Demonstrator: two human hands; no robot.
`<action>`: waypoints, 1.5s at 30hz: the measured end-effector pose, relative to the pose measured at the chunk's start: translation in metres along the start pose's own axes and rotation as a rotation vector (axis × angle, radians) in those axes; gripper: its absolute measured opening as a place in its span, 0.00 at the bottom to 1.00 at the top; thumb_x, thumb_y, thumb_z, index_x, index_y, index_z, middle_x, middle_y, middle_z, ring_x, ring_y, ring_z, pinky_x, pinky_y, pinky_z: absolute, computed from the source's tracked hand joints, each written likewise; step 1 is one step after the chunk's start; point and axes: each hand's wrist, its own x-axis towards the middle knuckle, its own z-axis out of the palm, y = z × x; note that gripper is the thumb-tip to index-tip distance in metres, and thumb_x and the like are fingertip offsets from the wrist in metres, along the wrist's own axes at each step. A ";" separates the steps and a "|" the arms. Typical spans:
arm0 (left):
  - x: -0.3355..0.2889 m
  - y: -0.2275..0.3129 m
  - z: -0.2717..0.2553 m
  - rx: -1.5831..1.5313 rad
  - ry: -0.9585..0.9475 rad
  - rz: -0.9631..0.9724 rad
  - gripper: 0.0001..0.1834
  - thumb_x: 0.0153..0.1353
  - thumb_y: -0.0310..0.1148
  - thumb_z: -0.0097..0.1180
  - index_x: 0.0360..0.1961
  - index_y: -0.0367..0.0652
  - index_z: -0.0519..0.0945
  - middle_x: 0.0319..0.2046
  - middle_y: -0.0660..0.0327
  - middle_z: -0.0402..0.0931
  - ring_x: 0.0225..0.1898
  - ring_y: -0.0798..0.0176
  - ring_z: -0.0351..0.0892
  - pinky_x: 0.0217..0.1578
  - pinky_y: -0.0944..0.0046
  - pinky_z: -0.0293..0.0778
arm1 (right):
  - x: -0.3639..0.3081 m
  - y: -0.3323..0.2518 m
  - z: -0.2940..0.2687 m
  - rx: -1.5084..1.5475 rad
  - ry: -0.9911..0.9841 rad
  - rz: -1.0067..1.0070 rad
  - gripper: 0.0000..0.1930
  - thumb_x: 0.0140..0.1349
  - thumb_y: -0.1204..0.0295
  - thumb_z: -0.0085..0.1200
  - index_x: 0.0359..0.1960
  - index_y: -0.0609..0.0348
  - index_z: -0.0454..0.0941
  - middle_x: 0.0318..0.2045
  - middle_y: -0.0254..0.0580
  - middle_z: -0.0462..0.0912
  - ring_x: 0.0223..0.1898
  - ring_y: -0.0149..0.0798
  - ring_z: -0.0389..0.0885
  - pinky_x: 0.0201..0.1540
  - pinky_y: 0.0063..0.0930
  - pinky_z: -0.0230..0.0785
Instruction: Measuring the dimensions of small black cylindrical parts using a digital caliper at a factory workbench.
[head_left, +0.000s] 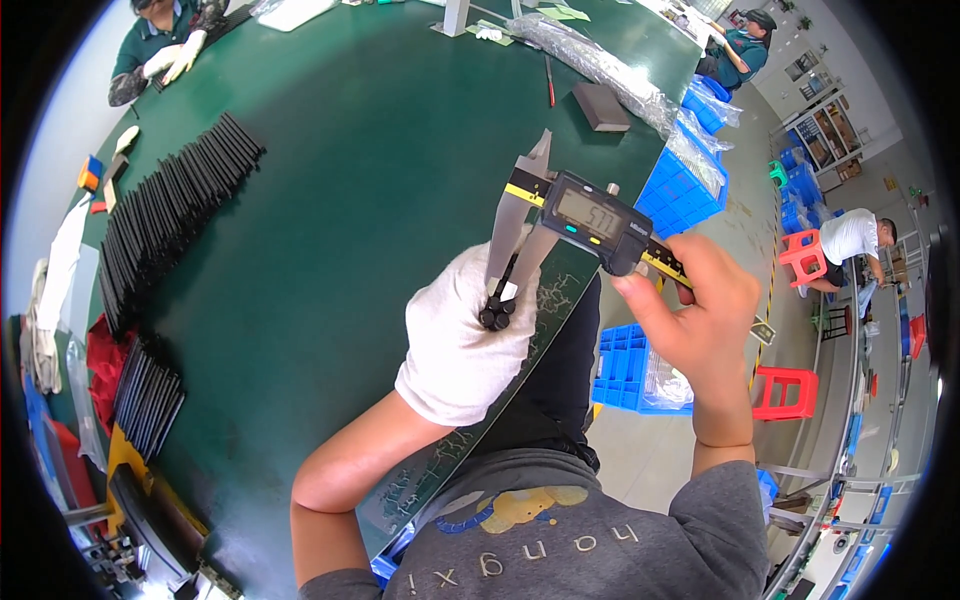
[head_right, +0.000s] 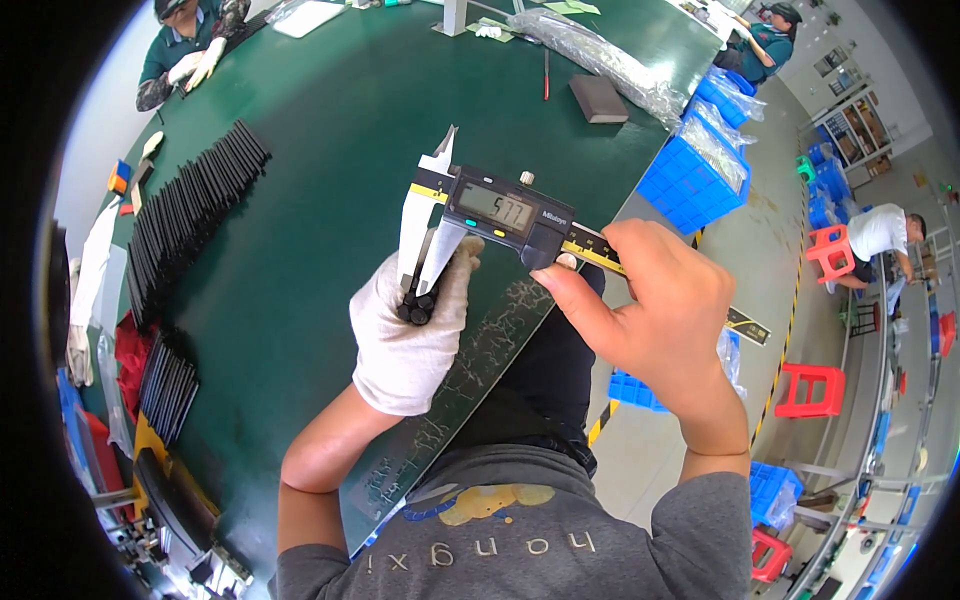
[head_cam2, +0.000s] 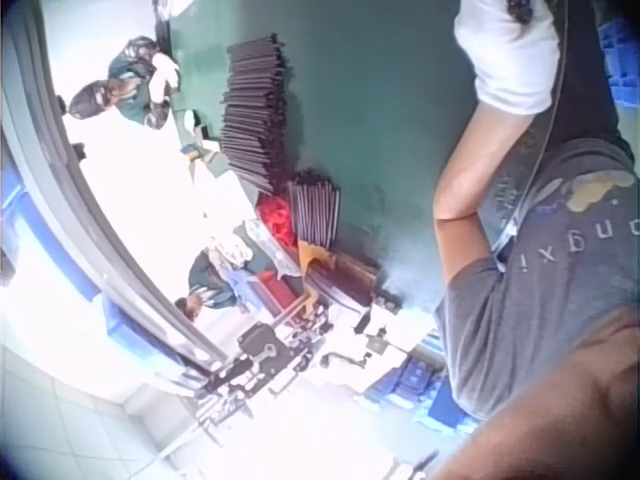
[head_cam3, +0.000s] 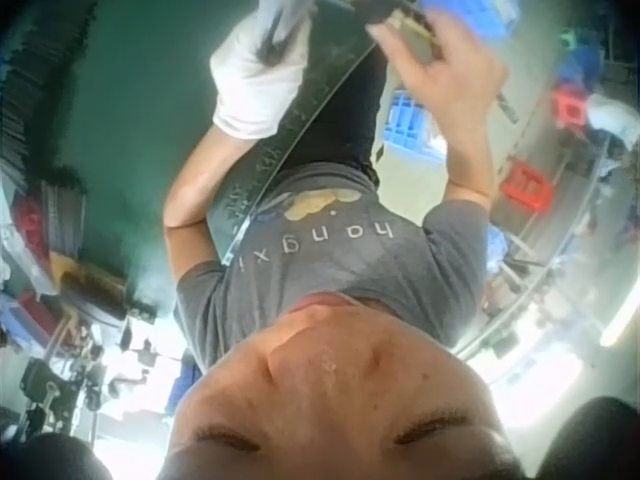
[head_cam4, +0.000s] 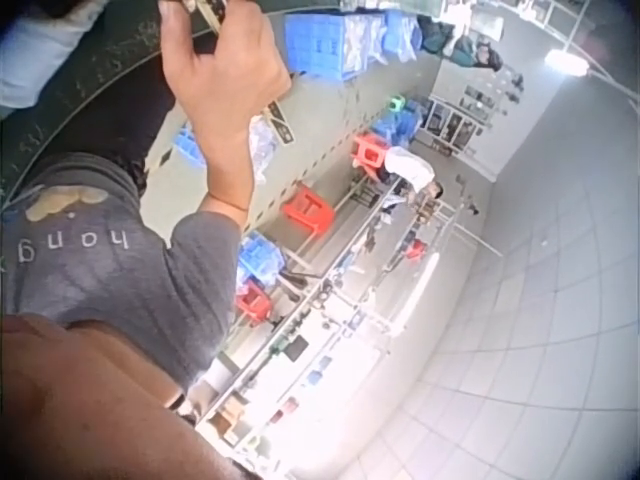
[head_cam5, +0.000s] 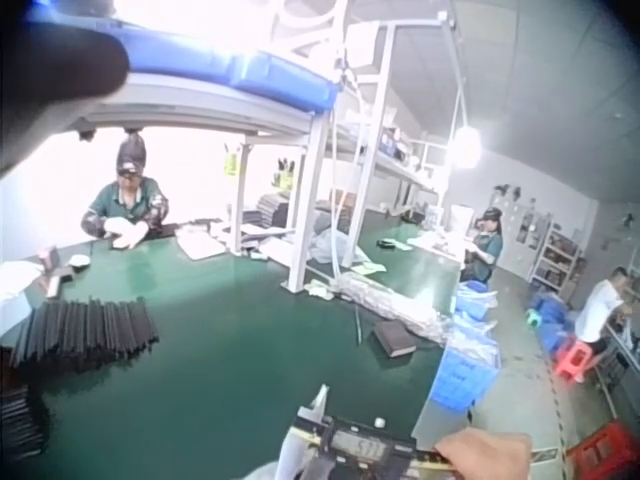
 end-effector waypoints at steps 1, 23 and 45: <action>0.001 0.001 0.000 -0.001 -0.001 0.001 0.17 0.50 0.20 0.59 0.43 0.42 0.77 0.27 0.58 0.77 0.21 0.66 0.75 0.24 0.70 0.72 | 0.000 0.000 0.000 -0.001 0.001 0.001 0.17 0.43 0.63 0.69 0.24 0.60 0.75 0.17 0.39 0.74 0.16 0.38 0.71 0.18 0.27 0.61; 0.005 0.011 -0.007 -0.017 -0.004 -0.097 0.18 0.50 0.21 0.59 0.45 0.39 0.77 0.31 0.59 0.77 0.26 0.72 0.75 0.30 0.74 0.73 | -0.010 0.001 0.003 0.071 -0.046 0.094 0.14 0.47 0.67 0.65 0.30 0.60 0.75 0.20 0.36 0.76 0.14 0.33 0.69 0.17 0.25 0.60; 0.003 0.010 -0.009 0.003 -0.037 -0.162 0.19 0.48 0.20 0.57 0.45 0.40 0.76 0.28 0.64 0.74 0.23 0.74 0.68 0.28 0.75 0.69 | -0.009 0.005 0.009 0.010 -0.043 0.037 0.16 0.45 0.63 0.67 0.26 0.59 0.75 0.17 0.37 0.75 0.16 0.39 0.73 0.18 0.27 0.62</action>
